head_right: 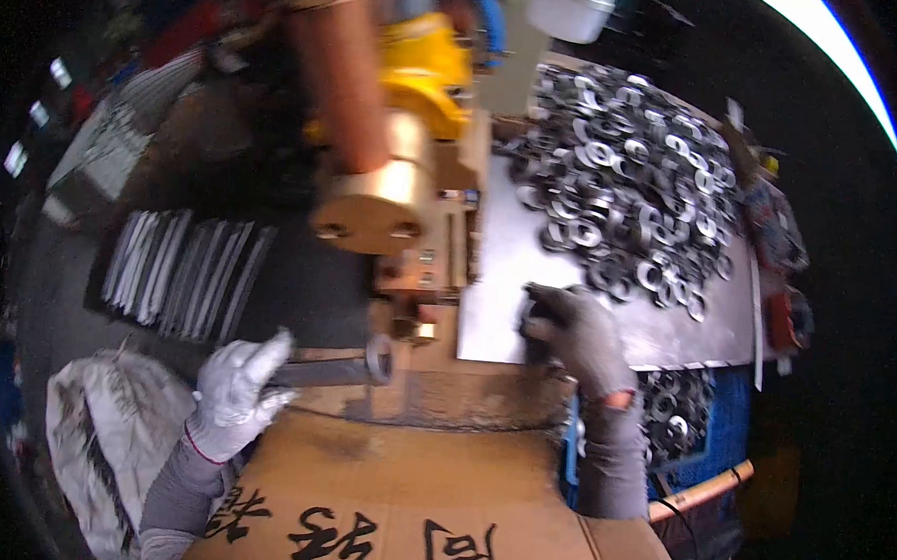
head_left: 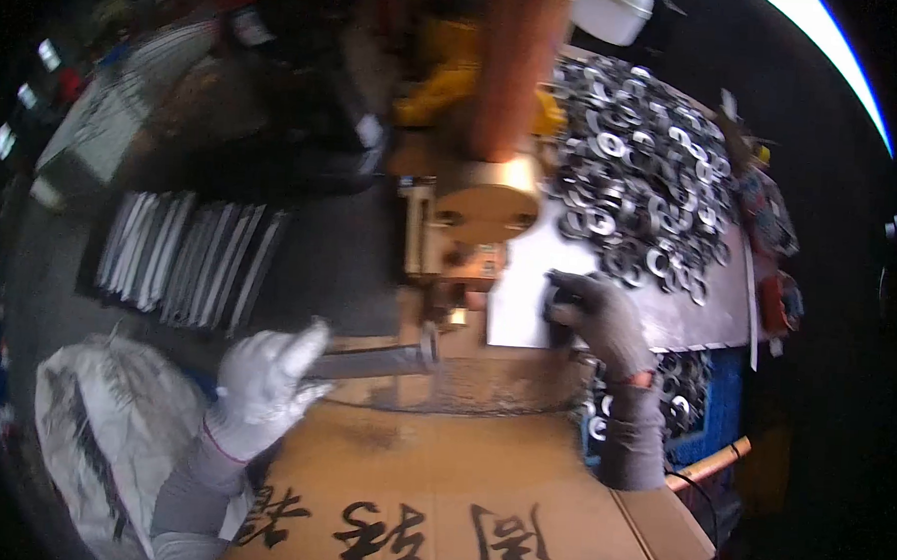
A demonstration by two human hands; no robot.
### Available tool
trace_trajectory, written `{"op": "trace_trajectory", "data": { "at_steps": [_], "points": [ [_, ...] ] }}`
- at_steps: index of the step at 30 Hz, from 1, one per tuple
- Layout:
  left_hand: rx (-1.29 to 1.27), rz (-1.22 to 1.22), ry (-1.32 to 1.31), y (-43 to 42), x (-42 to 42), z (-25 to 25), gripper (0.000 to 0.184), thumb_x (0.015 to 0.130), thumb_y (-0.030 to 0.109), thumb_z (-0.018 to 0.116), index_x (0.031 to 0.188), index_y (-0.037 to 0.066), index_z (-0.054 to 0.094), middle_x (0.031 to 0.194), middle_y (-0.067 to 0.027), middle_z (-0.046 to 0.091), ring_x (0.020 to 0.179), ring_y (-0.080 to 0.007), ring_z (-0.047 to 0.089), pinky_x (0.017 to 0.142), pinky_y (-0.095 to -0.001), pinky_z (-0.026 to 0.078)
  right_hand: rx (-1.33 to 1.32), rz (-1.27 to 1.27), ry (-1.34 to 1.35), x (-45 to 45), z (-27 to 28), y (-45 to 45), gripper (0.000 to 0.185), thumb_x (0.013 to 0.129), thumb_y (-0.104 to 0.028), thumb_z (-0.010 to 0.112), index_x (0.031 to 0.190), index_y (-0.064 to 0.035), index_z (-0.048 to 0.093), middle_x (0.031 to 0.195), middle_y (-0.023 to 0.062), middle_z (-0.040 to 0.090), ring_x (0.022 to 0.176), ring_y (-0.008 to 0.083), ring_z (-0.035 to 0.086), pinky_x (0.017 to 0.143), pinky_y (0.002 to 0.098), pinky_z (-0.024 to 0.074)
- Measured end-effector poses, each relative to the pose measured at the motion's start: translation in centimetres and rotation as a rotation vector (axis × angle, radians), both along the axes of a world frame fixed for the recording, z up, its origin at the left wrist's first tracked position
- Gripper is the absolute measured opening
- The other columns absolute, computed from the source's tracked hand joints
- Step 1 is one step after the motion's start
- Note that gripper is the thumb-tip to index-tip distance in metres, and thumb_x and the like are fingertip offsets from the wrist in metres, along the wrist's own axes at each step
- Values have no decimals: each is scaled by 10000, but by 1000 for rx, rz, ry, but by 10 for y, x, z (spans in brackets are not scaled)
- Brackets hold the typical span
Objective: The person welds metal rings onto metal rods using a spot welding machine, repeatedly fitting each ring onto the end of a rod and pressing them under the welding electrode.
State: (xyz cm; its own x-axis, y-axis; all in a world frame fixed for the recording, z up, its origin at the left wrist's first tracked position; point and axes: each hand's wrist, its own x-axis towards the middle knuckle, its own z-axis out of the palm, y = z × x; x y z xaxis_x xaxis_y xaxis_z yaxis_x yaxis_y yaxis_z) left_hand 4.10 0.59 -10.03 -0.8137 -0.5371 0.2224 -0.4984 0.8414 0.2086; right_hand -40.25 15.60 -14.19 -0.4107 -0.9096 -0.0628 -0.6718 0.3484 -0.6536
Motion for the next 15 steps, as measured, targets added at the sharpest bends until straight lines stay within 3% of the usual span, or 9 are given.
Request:
{"op": "trace_trajectory", "data": {
  "at_steps": [2,3,4,5,6,8,11,13,15],
  "points": [
    [-61,376,139,11,87,-17,667,854,74,889,1482,29,670,1367,-200,713,1240,-348,695,1070,-466,546,-23,7,-77,0,-1,3,525,884,-114,862,1403,-100,782,1085,134,773,995,277,766,918,393,596],
    [8,738,479,16,112,-13,552,960,95,799,1490,17,667,1481,-197,671,1375,-342,639,1188,-455,482,-55,8,-90,0,-4,5,527,892,-125,859,1412,-112,777,1087,144,780,1009,296,775,924,405,600],
    [-147,1045,346,20,129,32,532,1048,174,738,1536,-2,618,1537,-203,637,1399,-363,627,1220,-457,456,-59,22,-47,-2,-7,6,535,885,-126,861,1413,-105,775,1090,148,780,1017,300,775,929,403,599],
    [-448,1155,372,9,196,19,554,1113,233,681,1593,-13,553,1546,-205,629,1405,-369,624,1246,-441,430,-67,30,4,-1,-8,5,544,878,-127,863,1413,-97,773,1092,151,781,1025,304,774,935,402,598],
    [-561,1134,346,4,240,28,581,1137,236,664,1635,-12,496,1572,-210,612,1430,-346,610,1247,-431,430,-24,25,29,3,-1,4,580,848,-165,886,1410,-82,770,1112,164,777,1052,322,770,940,417,596],
    [-397,1075,572,9,238,41,556,1133,177,665,1632,-8,503,1597,-194,593,1509,-314,535,1269,-429,407,-19,39,72,8,4,0,594,836,-190,897,1406,-78,771,1118,171,776,1051,334,768,939,427,596],
    [-293,853,554,-6,196,-19,484,1086,128,713,1537,-4,600,1546,-190,624,1484,-322,550,1258,-431,422,34,57,167,7,1,-7,623,803,-221,914,1394,-78,779,1103,188,779,1035,366,763,928,448,598],
    [-351,662,84,-16,107,7,403,1014,93,750,1410,47,694,1478,-163,659,1423,-339,588,1230,-462,447,49,51,195,9,0,-8,629,798,-198,908,1402,-80,776,1106,187,780,1041,362,761,929,443,598],
    [-481,413,-21,-54,70,-25,259,1023,215,729,1266,128,752,1443,-116,674,1388,-356,596,1181,-469,476,43,51,186,8,-2,-6,631,797,-184,904,1406,-79,774,1108,187,781,1039,360,760,929,441,597]
  ]
}}
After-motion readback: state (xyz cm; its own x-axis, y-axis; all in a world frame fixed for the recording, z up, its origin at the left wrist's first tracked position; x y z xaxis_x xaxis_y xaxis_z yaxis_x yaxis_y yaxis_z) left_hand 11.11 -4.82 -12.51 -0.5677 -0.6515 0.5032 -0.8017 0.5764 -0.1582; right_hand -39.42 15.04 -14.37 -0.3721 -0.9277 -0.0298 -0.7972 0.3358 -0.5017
